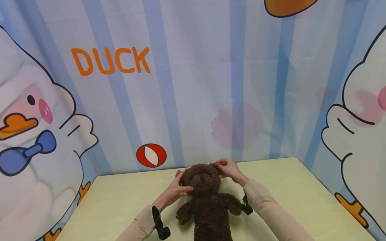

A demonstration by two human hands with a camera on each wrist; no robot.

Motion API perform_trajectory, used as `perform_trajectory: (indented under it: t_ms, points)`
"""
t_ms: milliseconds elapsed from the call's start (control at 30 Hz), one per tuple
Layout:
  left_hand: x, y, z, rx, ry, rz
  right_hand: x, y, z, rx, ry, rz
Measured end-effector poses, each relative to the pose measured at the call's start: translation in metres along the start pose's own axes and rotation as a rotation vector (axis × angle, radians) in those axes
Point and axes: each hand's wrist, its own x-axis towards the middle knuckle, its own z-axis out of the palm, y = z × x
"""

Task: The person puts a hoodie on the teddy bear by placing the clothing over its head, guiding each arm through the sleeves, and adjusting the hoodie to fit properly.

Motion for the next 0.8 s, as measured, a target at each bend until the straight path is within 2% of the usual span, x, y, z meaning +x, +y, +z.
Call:
perform_trajectory:
  t_ms: [100, 267, 367, 467, 533, 600, 667, 800]
  points:
    - [0.003, 0.004, 0.005, 0.067, 0.062, -0.019, -0.002, -0.006, 0.000, -0.075, 0.016, -0.035]
    - [0.012, 0.014, 0.015, 0.159, 0.180, -0.035, -0.005, -0.008, 0.003, -0.229, 0.085, -0.194]
    - [0.014, 0.022, 0.021, 0.198, 0.220, -0.061, -0.008, -0.008, 0.005, -0.184, 0.049, -0.247]
    - [0.014, 0.028, 0.025, 0.251, 0.228, -0.079, -0.008, -0.009, 0.005, -0.048, -0.060, -0.222]
    - [0.015, 0.032, 0.024, 0.307, 0.204, -0.077, -0.007, -0.008, 0.003, 0.037, -0.145, -0.199]
    - [0.016, 0.035, 0.023, 0.380, 0.172, -0.067, -0.008, -0.006, -0.001, 0.068, -0.194, -0.188]
    - [0.018, 0.039, 0.021, 0.446, 0.140, -0.064, -0.009, -0.005, -0.003, 0.025, -0.221, -0.191]
    - [0.018, 0.050, 0.025, 0.543, 0.129, -0.099, -0.012, -0.010, -0.006, -0.207, -0.238, -0.228]
